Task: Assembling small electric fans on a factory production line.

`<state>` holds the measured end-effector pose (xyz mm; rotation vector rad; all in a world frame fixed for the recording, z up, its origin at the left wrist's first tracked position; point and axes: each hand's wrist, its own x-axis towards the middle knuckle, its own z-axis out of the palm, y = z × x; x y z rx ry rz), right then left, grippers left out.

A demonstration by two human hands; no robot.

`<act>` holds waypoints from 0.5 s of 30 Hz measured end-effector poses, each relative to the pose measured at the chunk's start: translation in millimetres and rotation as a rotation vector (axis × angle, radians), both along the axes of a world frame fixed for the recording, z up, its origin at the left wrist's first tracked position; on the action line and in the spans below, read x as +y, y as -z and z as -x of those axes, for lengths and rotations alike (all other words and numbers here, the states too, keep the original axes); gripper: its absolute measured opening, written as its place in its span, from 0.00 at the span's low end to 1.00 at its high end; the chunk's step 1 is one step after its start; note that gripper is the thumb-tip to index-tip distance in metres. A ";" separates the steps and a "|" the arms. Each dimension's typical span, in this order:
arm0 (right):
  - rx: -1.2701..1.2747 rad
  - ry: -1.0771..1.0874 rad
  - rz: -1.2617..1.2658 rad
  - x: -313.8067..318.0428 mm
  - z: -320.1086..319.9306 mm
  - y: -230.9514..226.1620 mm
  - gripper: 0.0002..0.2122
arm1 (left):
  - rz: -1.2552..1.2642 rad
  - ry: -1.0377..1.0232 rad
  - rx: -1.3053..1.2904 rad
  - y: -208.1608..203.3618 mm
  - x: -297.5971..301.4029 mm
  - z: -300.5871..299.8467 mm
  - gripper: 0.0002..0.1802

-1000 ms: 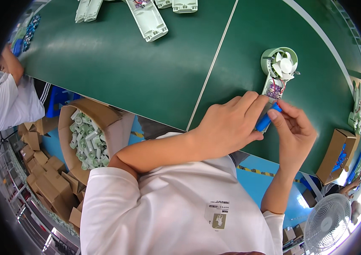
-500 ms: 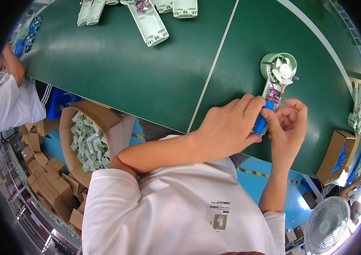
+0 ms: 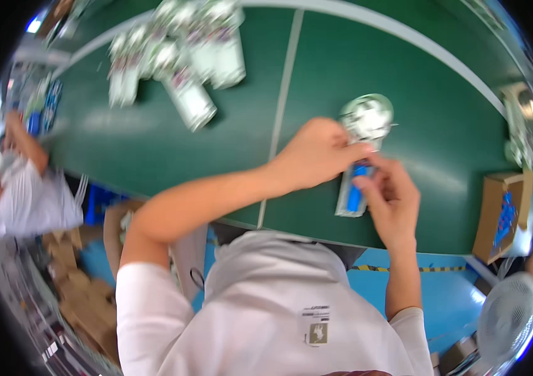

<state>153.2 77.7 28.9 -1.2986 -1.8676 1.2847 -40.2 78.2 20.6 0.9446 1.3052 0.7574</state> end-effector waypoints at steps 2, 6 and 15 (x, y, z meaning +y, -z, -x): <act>0.071 -0.124 0.070 15.2 -14.3 5.0 0.17 | 0.005 -0.022 -0.021 2.0 4.0 -3.9 0.18; 0.016 -0.076 0.136 54.8 -45.7 -31.7 0.17 | 0.180 -0.036 0.044 -20.6 32.8 6.9 0.13; -0.130 0.474 -0.233 128.5 -173.3 -30.4 0.14 | -0.270 0.097 0.411 -10.4 89.5 35.4 0.18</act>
